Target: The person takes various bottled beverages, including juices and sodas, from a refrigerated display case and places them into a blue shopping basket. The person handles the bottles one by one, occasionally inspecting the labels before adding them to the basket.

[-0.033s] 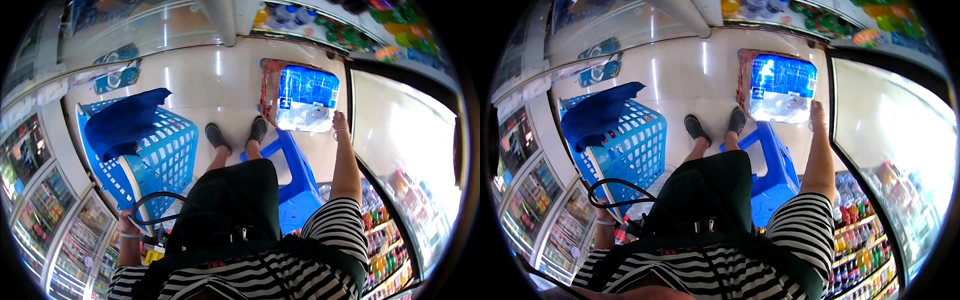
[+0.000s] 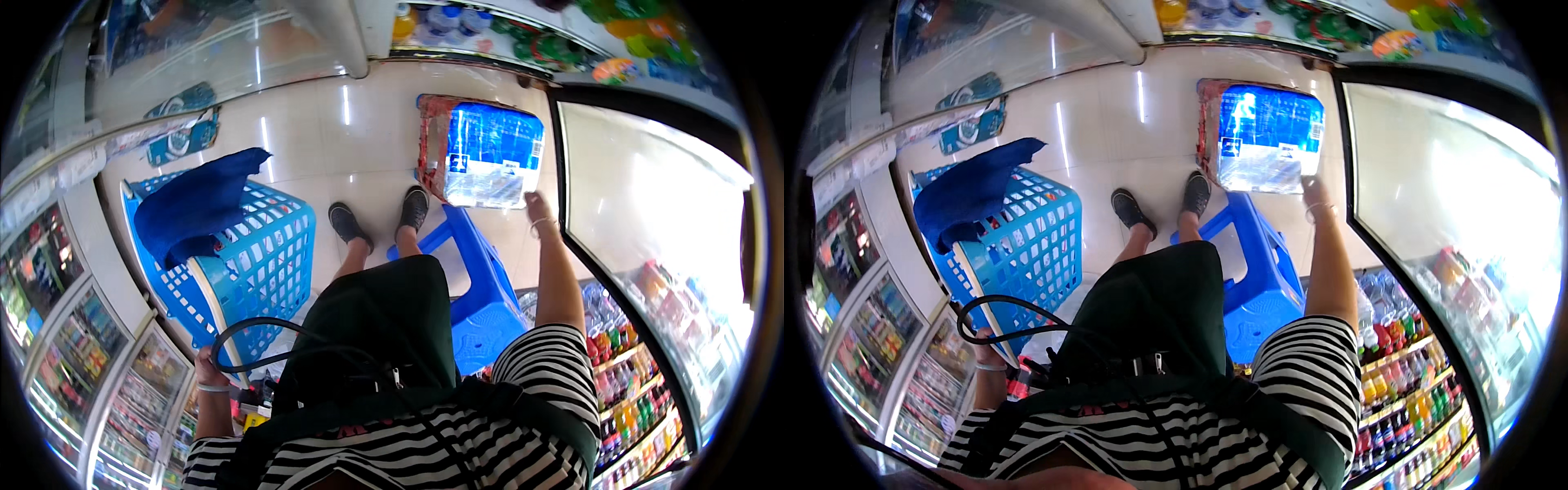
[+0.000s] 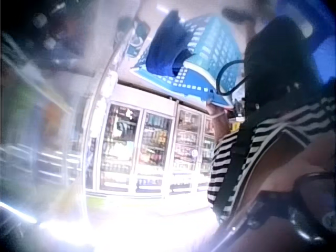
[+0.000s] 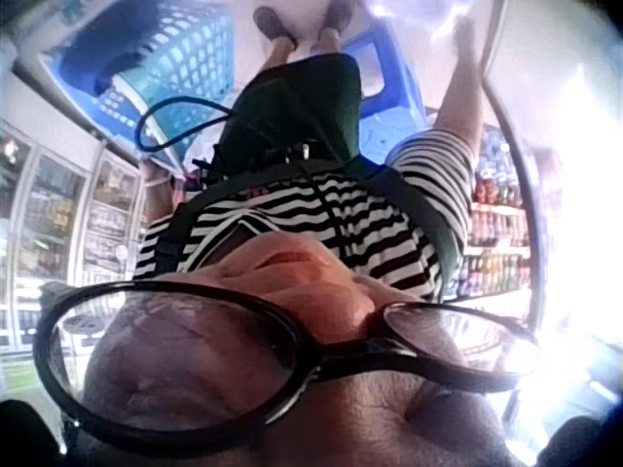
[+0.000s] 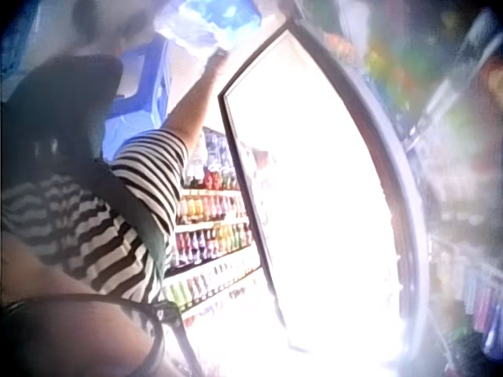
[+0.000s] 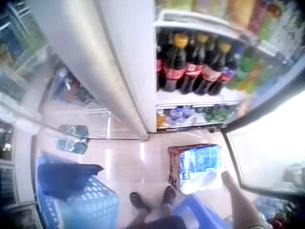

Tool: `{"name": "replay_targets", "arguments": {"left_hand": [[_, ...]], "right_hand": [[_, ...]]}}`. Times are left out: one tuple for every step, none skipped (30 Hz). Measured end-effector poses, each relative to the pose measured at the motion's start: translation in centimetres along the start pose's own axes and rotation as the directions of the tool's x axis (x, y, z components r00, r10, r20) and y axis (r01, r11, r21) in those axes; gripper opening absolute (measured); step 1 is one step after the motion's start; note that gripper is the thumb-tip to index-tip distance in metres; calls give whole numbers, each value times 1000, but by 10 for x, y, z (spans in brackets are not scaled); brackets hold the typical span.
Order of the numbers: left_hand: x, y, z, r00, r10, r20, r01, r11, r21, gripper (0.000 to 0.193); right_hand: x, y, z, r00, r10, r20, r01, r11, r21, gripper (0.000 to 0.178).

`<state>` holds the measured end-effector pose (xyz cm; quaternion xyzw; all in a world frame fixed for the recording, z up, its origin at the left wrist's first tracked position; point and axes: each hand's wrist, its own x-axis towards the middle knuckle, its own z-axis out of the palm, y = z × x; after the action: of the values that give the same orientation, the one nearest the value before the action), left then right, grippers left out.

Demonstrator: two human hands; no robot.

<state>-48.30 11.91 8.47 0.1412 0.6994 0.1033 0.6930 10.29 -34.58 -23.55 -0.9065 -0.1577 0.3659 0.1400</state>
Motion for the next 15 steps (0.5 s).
{"name": "replay_targets", "arguments": {"left_hand": [[-2,-5,-2,999,-25,37,26,999,-32,43],[-14,-3,22,999,48,14,-48,999,17,45],[-20,1,30,998,63,14,-64,998,24,46],[-23,6,32,997,80,8,-80,996,48,48],[-25,8,29,996,93,4,-93,993,69,50],[-28,8,25,995,104,-3,-104,991,84,53],[-33,11,24,994,100,42,-104,989,106,53],[-36,16,28,990,101,94,-114,984,138,53],[-39,17,29,986,95,140,-118,979,164,54],[-38,24,14,995,2,104,-24,978,205,50],[-30,18,-5,995,83,49,-91,977,192,45],[-31,24,-8,994,100,49,-108,974,197,44],[-32,31,-10,992,116,49,-123,972,201,44],[-36,37,-13,994,88,65,-100,968,230,44],[-38,45,-15,995,61,82,-80,961,265,44]], "right_hand": [[-17,50,8,988,-92,124,137,893,-429,31],[-63,-18,9,936,323,142,-298,938,-176,42],[-98,2,12,907,367,205,-340,927,-155,51],[-134,6,13,874,434,220,-406,899,-163,50],[-167,18,18,819,516,252,-505,856,-112,41],[-197,28,17,790,563,244,-527,826,-200,34],[-224,35,18,757,612,231,-550,786,-281,30],[-245,24,17,710,658,251,-582,749,-317,32],[-260,10,10,660,701,268,-605,708,-363,37],[-269,19,24,589,755,287,-642,654,-400,45],[-281,61,41,634,684,360,-542,725,-424,51],[-285,44,45,631,698,339,-579,714,-393,53],[-285,26,46,625,712,319,-615,701,-361,56],[-286,31,52,646,716,266,-647,698,-306,63],[-288,33,58,668,709,228,-664,705,-247,71]]}}
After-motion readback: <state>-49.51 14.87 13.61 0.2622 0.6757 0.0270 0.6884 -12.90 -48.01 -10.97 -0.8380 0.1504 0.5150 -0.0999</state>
